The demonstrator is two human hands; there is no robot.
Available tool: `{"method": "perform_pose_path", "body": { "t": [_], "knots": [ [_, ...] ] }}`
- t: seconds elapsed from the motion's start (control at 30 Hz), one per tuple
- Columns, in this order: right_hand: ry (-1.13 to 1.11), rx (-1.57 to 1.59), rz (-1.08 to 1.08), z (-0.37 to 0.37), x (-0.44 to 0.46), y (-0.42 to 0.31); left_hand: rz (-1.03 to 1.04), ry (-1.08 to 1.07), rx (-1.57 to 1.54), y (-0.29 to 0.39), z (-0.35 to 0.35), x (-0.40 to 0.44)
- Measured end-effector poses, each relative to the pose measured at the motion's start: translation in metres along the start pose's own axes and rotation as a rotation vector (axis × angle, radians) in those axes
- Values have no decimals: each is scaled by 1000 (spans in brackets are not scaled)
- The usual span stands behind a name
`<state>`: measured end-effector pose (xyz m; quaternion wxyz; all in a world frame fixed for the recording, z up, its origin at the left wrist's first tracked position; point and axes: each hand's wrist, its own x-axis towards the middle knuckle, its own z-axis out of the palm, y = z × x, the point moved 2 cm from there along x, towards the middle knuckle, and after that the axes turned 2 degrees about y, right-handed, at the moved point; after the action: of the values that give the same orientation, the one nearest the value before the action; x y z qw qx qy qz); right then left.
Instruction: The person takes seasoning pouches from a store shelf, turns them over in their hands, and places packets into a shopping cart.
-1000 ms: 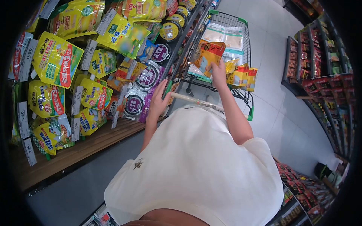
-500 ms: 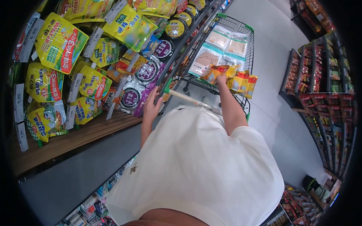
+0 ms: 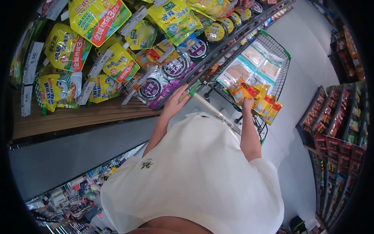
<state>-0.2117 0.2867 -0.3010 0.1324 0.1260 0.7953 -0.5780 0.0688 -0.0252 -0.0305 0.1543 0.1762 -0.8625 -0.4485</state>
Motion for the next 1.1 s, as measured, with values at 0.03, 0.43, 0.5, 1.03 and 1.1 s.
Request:
{"method": "perform_pose_path", "body": {
  "t": [0.03,0.43,0.5,1.03,1.1],
  "knots": [
    [57,-119,-84,-3,-12,-16,0,-3,18,-1,0,1],
    [141,-227,-465,-1,-111,-95,-37,-26,15,-18,3,20],
    [136,-207,-462,-3,-114,-98,-81,-13,-8,-22,-2,26],
    [56,374,-232,-47,-122,-137,-497,757,-446,-282,-37,94],
    [35,462,-204,-52,-137,-165,-407,776,-541,-280,-47,105]
  ]
}}
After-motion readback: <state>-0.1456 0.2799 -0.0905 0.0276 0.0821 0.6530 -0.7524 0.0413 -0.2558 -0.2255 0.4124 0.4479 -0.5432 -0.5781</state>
